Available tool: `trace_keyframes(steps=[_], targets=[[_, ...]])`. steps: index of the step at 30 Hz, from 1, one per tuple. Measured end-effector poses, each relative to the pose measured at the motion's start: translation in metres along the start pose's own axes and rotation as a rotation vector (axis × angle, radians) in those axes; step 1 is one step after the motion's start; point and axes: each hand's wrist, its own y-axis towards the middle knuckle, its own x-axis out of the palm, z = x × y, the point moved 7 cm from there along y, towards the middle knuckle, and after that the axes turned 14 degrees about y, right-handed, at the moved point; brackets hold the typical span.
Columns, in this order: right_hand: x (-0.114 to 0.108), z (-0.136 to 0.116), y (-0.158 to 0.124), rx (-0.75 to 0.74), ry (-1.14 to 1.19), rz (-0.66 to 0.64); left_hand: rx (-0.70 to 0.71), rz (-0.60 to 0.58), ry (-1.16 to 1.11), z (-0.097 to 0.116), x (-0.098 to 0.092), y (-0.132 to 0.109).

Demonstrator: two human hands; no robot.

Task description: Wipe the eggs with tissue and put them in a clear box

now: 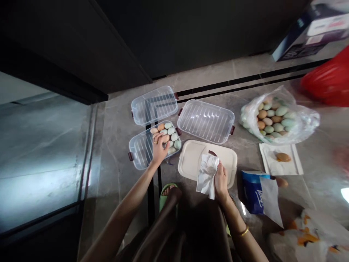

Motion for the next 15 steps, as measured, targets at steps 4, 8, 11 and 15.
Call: trace_keyframes(steps=[4,8,11,15], targets=[[-0.010,-0.014,0.012,0.091,0.304,0.009,0.544,-0.150,-0.087,0.097,-0.007,0.054],[-0.002,-0.045,0.026,0.279,0.786,-0.247,1.172,-0.274,-0.061,0.221,0.003,0.091],[-0.017,-0.064,0.037,0.316,0.980,-0.290,1.320,-0.286,-0.046,0.309,0.031,0.119],[-0.039,-0.066,0.049,0.369,1.113,-0.312,1.119,-0.345,-0.076,0.409,0.100,0.164]])
